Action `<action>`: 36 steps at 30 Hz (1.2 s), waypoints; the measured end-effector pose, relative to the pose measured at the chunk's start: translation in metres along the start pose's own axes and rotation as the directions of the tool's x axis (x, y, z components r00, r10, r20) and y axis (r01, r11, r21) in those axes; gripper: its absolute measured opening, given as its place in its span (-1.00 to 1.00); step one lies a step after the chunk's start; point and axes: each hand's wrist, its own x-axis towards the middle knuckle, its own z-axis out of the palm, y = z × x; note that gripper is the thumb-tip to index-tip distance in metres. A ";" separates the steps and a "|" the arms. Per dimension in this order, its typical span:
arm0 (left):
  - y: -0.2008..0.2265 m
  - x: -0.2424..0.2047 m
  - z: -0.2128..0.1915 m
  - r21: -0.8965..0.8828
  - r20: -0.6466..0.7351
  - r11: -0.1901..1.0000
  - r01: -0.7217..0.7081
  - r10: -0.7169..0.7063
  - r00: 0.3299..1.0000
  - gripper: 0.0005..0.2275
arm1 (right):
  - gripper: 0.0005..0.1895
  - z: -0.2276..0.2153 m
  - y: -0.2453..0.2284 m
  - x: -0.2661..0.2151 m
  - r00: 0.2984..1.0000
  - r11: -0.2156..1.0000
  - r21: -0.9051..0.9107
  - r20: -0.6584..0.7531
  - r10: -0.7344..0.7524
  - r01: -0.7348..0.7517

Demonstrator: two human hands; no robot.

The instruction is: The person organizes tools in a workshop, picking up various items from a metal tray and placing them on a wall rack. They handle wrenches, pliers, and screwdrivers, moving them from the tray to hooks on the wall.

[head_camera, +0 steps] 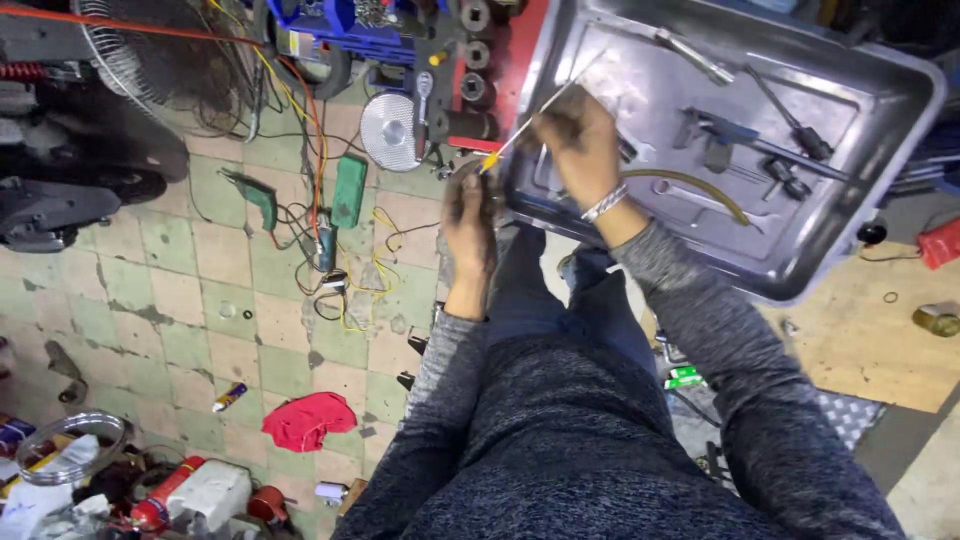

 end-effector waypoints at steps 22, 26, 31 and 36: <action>0.121 0.182 -0.084 0.791 0.250 0.287 -0.540 0.654 0.714 -0.85 | -0.77 0.105 0.071 -0.032 0.899 0.889 0.152 -0.003 0.438 -0.432; 0.102 0.193 -0.079 0.774 0.369 0.175 -0.608 0.655 0.659 -0.88 | -0.77 0.115 0.075 -0.033 0.908 0.905 0.081 -0.004 0.419 -0.417; 0.060 0.201 -0.075 0.765 0.577 0.062 -0.641 0.375 0.725 -0.84 | -0.72 0.118 0.083 -0.041 0.882 0.881 0.054 0.053 0.468 -0.471; 0.037 0.208 -0.085 0.837 0.500 0.066 -0.543 0.310 0.808 -0.82 | -0.73 0.113 0.065 -0.053 0.876 0.872 0.080 0.074 0.477 -0.482</action>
